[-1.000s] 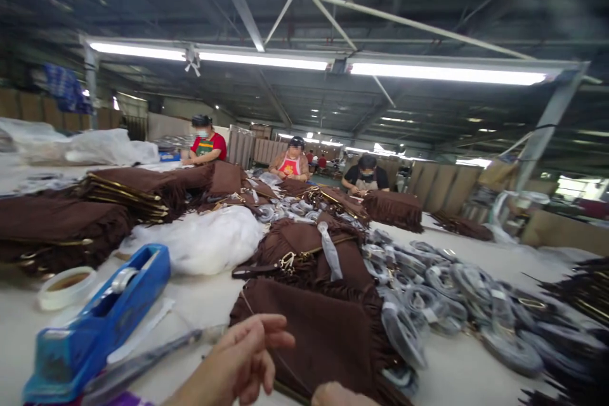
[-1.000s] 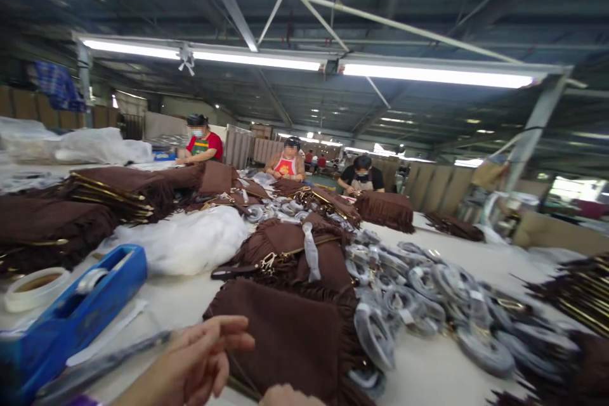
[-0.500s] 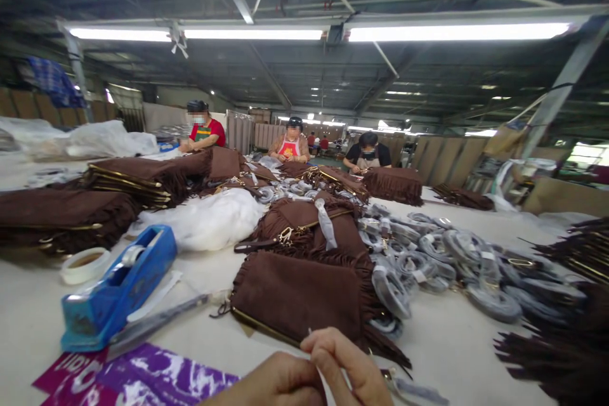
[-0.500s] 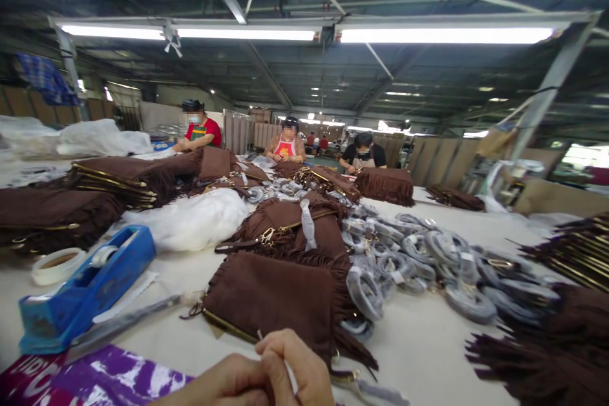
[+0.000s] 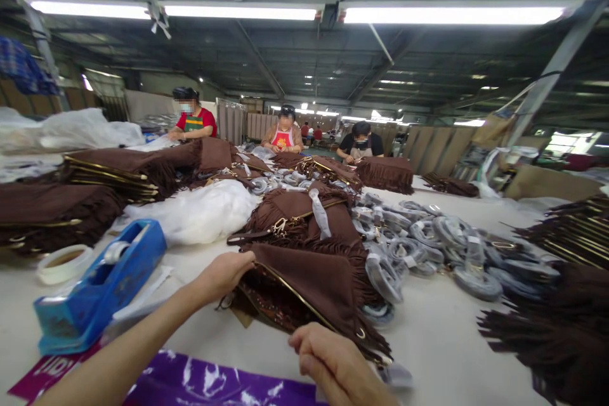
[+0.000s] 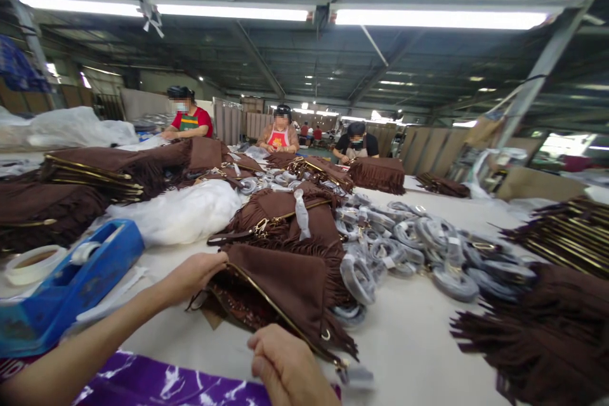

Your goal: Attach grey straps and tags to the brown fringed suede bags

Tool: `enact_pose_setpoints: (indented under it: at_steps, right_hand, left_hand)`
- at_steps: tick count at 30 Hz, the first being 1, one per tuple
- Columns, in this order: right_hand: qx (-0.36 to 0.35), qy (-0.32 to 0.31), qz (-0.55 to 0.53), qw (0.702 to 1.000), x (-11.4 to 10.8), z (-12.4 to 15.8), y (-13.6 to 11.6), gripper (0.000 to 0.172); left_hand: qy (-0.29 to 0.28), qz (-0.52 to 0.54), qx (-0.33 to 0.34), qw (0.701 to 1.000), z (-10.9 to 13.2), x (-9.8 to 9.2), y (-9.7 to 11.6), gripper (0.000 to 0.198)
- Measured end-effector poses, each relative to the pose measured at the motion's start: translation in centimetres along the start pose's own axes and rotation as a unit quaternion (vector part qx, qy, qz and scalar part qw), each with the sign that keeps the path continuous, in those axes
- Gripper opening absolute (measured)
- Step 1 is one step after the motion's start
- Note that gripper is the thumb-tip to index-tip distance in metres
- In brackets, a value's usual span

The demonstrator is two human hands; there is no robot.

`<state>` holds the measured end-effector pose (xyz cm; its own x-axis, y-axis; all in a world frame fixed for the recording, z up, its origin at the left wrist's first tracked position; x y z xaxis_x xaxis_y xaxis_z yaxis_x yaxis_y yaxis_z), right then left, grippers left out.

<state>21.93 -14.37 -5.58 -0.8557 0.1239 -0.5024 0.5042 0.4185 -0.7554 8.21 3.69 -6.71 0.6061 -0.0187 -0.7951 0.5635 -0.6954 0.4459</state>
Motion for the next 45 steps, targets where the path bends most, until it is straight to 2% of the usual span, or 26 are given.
enact_pose_setpoints:
  at_steps: [2, 6, 12, 14, 17, 19, 21, 24, 28, 30, 33, 36, 39, 45]
  right_hand:
    - [-0.014, 0.013, 0.038, 0.999, 0.7, -1.2, 0.2, 0.023]
    - [0.015, 0.037, 0.086, 0.996, 2.2, -3.7, 2.5, 0.024]
    - [0.053, 0.098, 0.136, 0.985, 2.7, -7.6, 5.0, 0.024]
    - [0.072, 0.098, 0.106, 0.987, 3.1, -8.3, 5.4, 0.024]
    - [0.127, 0.071, -0.005, 0.989, 4.5, -8.9, 6.1, 0.023]
    - [0.173, 0.057, -0.089, 0.979, 5.5, -9.2, 6.9, 0.024]
    - [0.245, 0.045, -0.163, 0.955, 6.4, -9.2, 8.1, 0.024]
    - [0.334, 0.03, -0.219, 0.916, 7.4, -9.0, 9.8, 0.033]
    - [0.341, 0.054, -0.235, 0.909, 7.1, -9.1, 10.4, 0.041]
    - [0.354, 0.079, -0.239, 0.901, 6.8, -8.9, 10.8, 0.041]
    - [0.373, 0.098, -0.244, 0.89, 6.7, -8.7, 11.2, 0.04]
    - [0.365, 0.104, -0.249, 0.891, 6.7, -8.8, 11.4, 0.039]
    - [0.363, 0.106, -0.249, 0.892, 6.6, -8.8, 11.4, 0.038]
    - [0.391, 0.099, -0.244, 0.882, 6.6, -8.4, 11.6, 0.038]
  left_hand:
    - [0.021, 0.03, -0.012, 0.999, -0.7, -0.2, -0.1, 0.023]
    - [0.056, 0.092, -0.043, 0.993, -1.1, 0.1, -0.7, 0.029]
    - [0.087, 0.188, -0.11, 0.972, -0.8, 1.6, -2.7, 0.03]
    - [0.087, 0.209, -0.127, 0.966, -0.8, 2.1, -3.3, 0.031]
    - [0.088, 0.235, -0.148, 0.957, -0.8, 2.6, -4.1, 0.032]
    - [0.088, 0.243, -0.158, 0.953, -0.8, 2.8, -4.3, 0.031]
    - [0.086, 0.247, -0.164, 0.951, -0.7, 2.8, -4.3, 0.029]
    - [0.092, 0.255, -0.154, 0.95, -0.5, 2.5, -3.8, 0.019]
    - [0.122, 0.298, -0.115, 0.94, -0.1, 1.9, -2.9, 0.013]
    - [0.125, 0.314, -0.116, 0.934, 0.1, 1.9, -2.9, 0.012]
    - [0.1, 0.323, -0.11, 0.935, 0.0, 2.0, -2.8, 0.019]
    - [0.053, 0.335, -0.072, 0.938, -0.3, 2.0, -1.8, 0.026]
    - [0.023, 0.301, -0.053, 0.952, -0.3, 1.8, -1.1, 0.027]
    - [0.068, 0.2, -0.022, 0.977, -0.3, 1.6, -0.7, 0.011]
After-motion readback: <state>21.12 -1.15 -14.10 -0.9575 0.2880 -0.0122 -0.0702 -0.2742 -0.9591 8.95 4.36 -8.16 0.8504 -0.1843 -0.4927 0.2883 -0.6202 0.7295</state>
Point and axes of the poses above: each hand's wrist, its own z-axis away from the middle knuckle, its own x-axis out of the palm, y = z × x, the point moved 8 cm from there along -z, towards the middle knuckle, and after that the axes turned 14 degrees about y, right-handed, at the moved point
